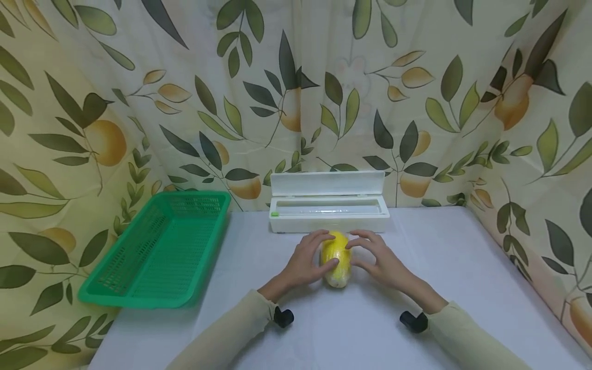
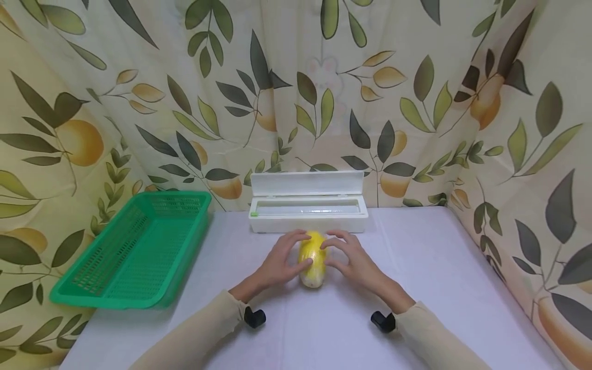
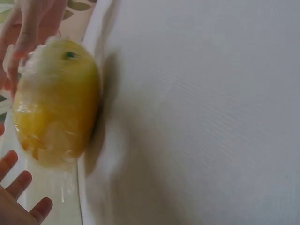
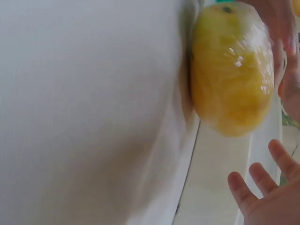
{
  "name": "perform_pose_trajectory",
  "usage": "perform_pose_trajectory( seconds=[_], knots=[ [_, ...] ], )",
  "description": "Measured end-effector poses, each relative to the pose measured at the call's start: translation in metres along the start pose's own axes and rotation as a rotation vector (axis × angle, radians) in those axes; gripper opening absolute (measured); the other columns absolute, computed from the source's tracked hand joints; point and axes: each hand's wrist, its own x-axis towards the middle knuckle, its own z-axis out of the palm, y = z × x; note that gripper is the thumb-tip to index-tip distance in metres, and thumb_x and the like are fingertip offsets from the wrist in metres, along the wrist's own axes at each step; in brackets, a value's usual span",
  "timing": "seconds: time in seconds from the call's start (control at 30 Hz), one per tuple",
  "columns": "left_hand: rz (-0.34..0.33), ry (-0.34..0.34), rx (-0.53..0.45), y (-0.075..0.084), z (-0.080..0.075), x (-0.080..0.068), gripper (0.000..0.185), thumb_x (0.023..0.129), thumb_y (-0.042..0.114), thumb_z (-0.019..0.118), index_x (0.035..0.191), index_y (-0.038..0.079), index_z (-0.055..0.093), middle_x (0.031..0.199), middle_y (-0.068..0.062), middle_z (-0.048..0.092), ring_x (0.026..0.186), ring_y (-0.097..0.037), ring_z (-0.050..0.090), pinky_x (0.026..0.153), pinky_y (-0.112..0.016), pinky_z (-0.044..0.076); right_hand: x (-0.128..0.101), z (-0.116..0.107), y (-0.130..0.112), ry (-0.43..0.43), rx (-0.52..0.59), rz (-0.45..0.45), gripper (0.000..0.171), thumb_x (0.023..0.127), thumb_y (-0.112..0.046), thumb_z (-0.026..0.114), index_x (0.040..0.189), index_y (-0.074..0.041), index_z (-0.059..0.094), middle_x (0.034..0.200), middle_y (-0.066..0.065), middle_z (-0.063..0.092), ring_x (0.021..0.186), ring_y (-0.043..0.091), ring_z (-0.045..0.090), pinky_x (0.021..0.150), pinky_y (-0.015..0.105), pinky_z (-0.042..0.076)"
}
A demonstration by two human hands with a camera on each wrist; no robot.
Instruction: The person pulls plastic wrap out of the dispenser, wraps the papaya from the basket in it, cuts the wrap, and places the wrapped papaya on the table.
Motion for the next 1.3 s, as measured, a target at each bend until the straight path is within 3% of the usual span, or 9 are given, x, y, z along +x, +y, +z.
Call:
perform_pose_trajectory(
  seconds=[0.23,0.73,1.03,1.3],
  knots=[
    [-0.093,0.079,-0.056,0.014,-0.002,0.002,0.049,0.095,0.037,0.070,0.138,0.017,0.058,0.142,-0.003,0.052,0.134,-0.021,0.047,0.111,-0.045,0.043,0.000,-0.012,0.002,0.003,-0.048,0.040,0.035,0.089,-0.011,0.080,0.121,-0.016,0.067,0.146,0.018,0.051,0.136,0.042,0.044,0.105,0.071,0.038],
    [-0.284,0.102,-0.004,0.033,0.004,0.007,0.051,0.092,0.043,0.073,0.136,0.021,0.060,0.135,-0.003,0.051,0.120,-0.020,0.055,0.102,-0.043,0.051,0.001,-0.023,0.001,0.004,-0.075,0.078,0.035,0.093,-0.012,0.077,0.126,-0.013,0.065,0.142,0.019,0.055,0.133,0.041,0.049,0.106,0.065,0.042],
    [-0.327,0.152,0.025,0.038,0.010,0.010,0.050,0.087,0.046,0.078,0.126,0.018,0.063,0.120,-0.004,0.054,0.103,-0.017,0.057,0.090,-0.036,0.055,0.000,-0.022,0.003,-0.005,-0.065,0.077,0.036,0.093,-0.006,0.076,0.127,-0.012,0.065,0.136,0.017,0.058,0.125,0.039,0.056,0.091,0.057,0.056],
    [-0.298,0.090,0.089,0.039,0.005,0.011,0.044,0.086,0.041,0.080,0.121,0.019,0.066,0.118,-0.003,0.056,0.103,-0.018,0.055,0.087,-0.032,0.052,0.000,-0.027,0.000,-0.007,-0.092,0.078,0.035,0.093,-0.006,0.075,0.127,-0.011,0.065,0.133,0.013,0.060,0.124,0.037,0.057,0.091,0.056,0.056]
  ],
)
